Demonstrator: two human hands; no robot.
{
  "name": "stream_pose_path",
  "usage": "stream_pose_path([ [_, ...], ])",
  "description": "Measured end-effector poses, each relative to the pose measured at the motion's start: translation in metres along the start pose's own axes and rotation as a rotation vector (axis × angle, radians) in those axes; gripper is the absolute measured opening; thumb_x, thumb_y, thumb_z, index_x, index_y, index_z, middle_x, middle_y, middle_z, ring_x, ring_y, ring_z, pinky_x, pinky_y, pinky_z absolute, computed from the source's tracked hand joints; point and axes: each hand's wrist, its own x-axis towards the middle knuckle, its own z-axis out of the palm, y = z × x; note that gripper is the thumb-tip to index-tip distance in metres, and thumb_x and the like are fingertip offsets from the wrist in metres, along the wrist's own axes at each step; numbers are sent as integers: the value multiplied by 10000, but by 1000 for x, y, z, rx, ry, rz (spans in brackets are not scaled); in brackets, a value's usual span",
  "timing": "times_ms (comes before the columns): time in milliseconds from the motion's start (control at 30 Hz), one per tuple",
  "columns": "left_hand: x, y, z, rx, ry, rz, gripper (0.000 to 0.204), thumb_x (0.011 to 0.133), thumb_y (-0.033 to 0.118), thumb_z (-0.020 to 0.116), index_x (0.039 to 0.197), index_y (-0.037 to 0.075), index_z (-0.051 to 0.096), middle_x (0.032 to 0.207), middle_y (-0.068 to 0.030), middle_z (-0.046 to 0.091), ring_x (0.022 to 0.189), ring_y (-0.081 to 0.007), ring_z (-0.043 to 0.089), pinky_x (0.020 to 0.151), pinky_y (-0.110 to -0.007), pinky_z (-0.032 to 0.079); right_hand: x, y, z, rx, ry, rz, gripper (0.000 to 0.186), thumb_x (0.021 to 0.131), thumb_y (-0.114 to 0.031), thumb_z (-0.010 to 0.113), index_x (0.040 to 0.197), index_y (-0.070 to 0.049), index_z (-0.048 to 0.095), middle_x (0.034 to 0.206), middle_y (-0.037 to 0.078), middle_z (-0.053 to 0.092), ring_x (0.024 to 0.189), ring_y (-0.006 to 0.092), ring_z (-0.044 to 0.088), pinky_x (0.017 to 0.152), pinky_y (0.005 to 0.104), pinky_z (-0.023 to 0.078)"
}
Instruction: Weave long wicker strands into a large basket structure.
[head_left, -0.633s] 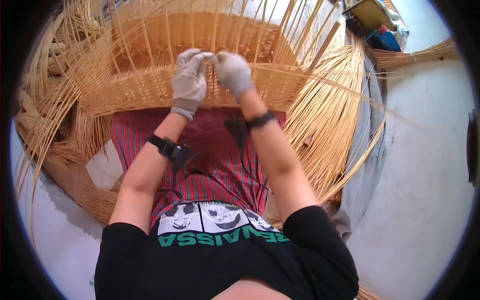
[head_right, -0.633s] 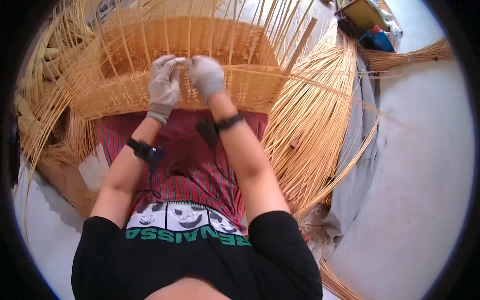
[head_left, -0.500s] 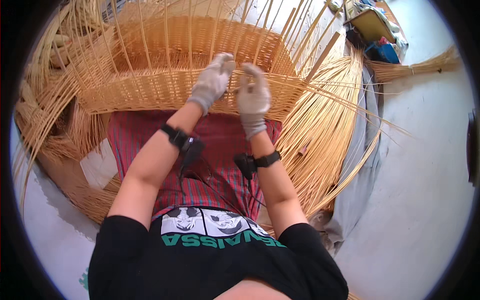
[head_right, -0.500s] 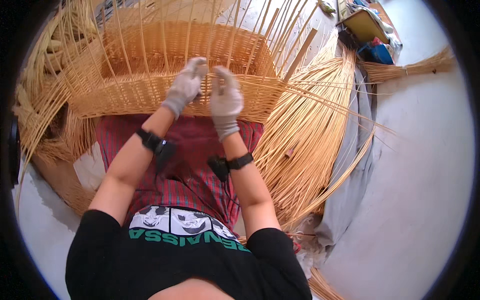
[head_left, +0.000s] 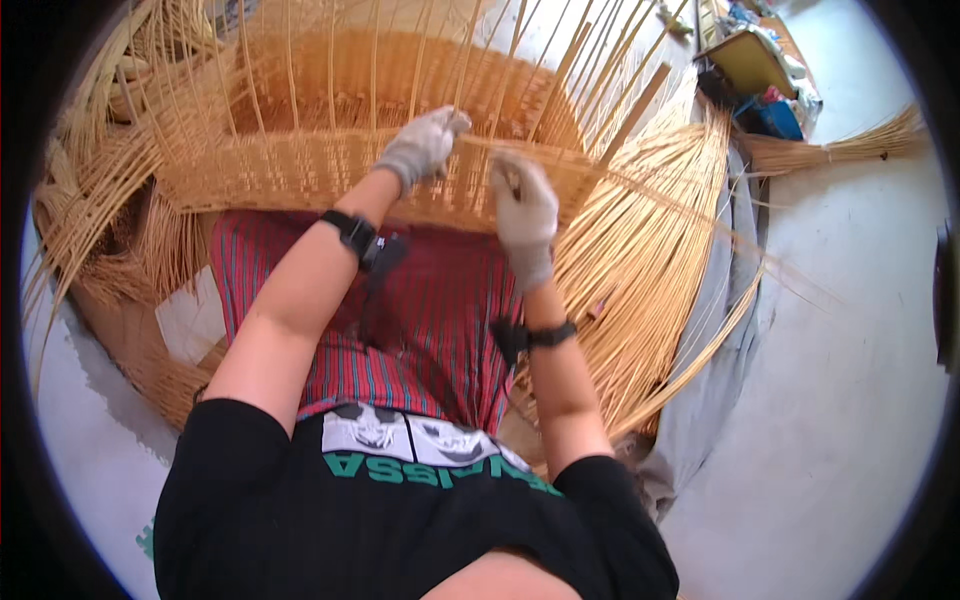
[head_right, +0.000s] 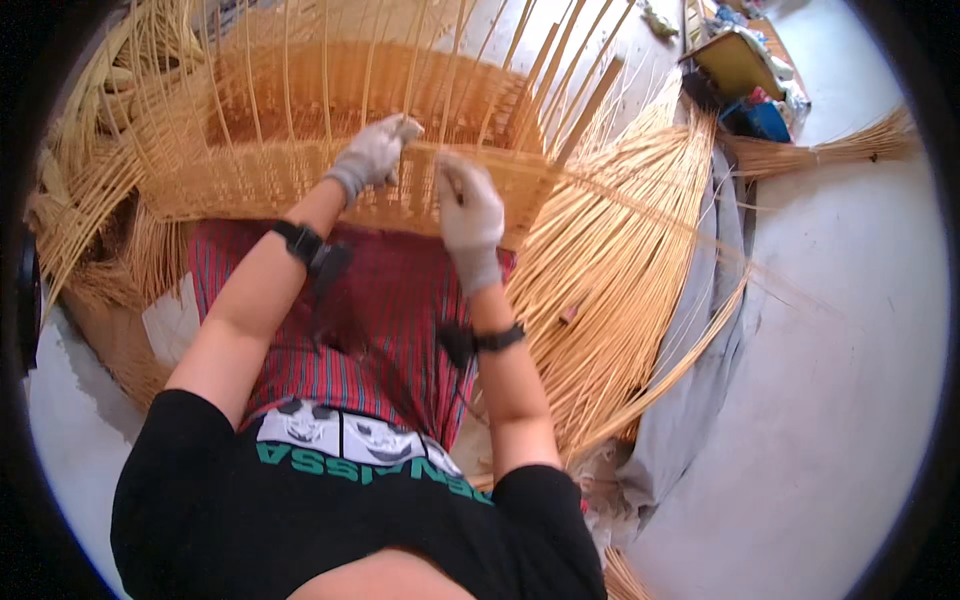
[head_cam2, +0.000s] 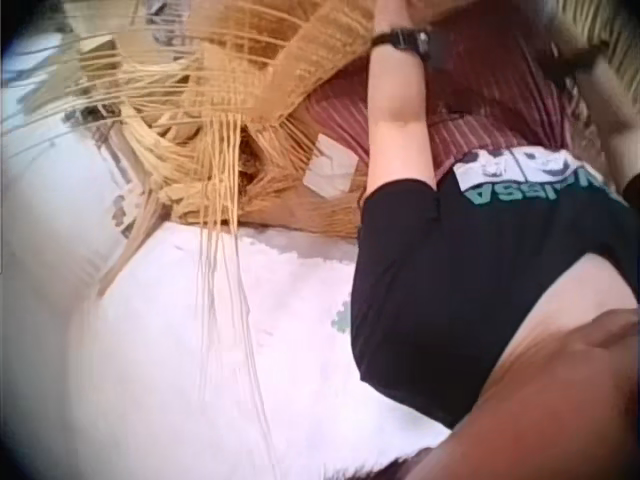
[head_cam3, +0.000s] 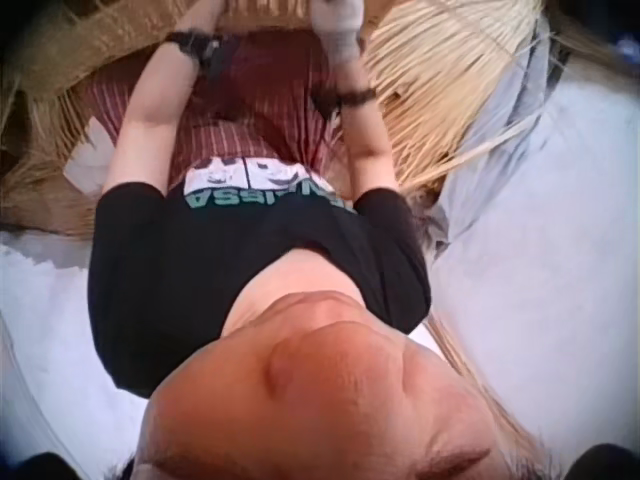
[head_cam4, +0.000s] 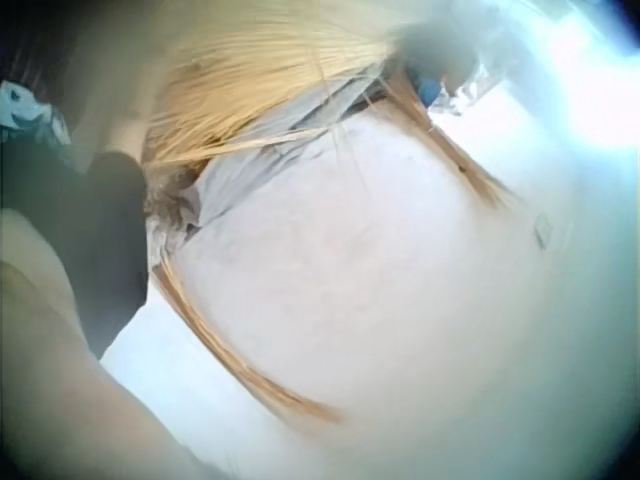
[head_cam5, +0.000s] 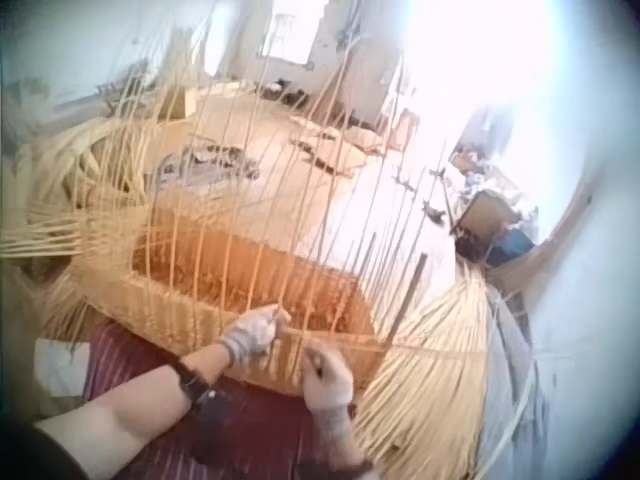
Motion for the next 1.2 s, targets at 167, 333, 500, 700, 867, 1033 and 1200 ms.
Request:
stream_pose_path([
  [167,-1,-6,5,166,-114,-37,439,1045,444,514,1305,105,618,1139,-203,712,752,-265,740,648,-398,592,45,4,13,529,460,392,353,932,-10,675,1278,-52,619,1117,121,703,1017,220,693,841,317,570],
  [333,3,3,17,322,197,54,575,1025,501,518,1340,27,594,1293,-242,643,1234,-401,587,1036,-412,469,145,-3,31,-413,-16,-154,491,1003,-23,579,1470,-81,436,1100,99,667,935,131,640,835,268,567],
  [500,-15,14,12,203,163,4,504,971,414,652,1314,53,579,1089,-169,689,979,-268,692,881,-393,539,75,-9,-30,358,338,286,253,969,-37,599,1222,-31,602,996,56,693,830,160,649,721,271,521],
  [700,-47,39,74,487,340,837,789,863,165,724,1556,198,348,1361,-188,543,923,-336,709,767,-428,585,76,27,-59,-229,179,22,241,927,-78,668,1168,-71,666,1031,115,674,946,223,674,865,308,547],
  [867,-32,51,104,793,107,338,829,898,22,598,1586,357,277,1320,-216,516,859,-390,716,725,-475,601,126,27,-81,79,90,162,252,981,-79,589,1221,-29,647,1100,97,672,916,193,663,823,307,549],
  [1033,-23,47,106,775,49,356,729,924,23,571,1549,332,359,1281,-205,539,866,-365,723,722,-455,605,8,22,-100,37,312,539,340,974,15,577,1312,-8,600,950,71,697,721,34,538,597,201,465],
  [1200,-35,26,85,455,25,743,703,888,186,704,1525,245,413,1515,-222,419,1150,-401,641,955,-453,555,-2,94,-72,-831,-62,58,788,873,-357,712,1528,-48,400,1359,264,590,959,340,693,757,435,562],
])
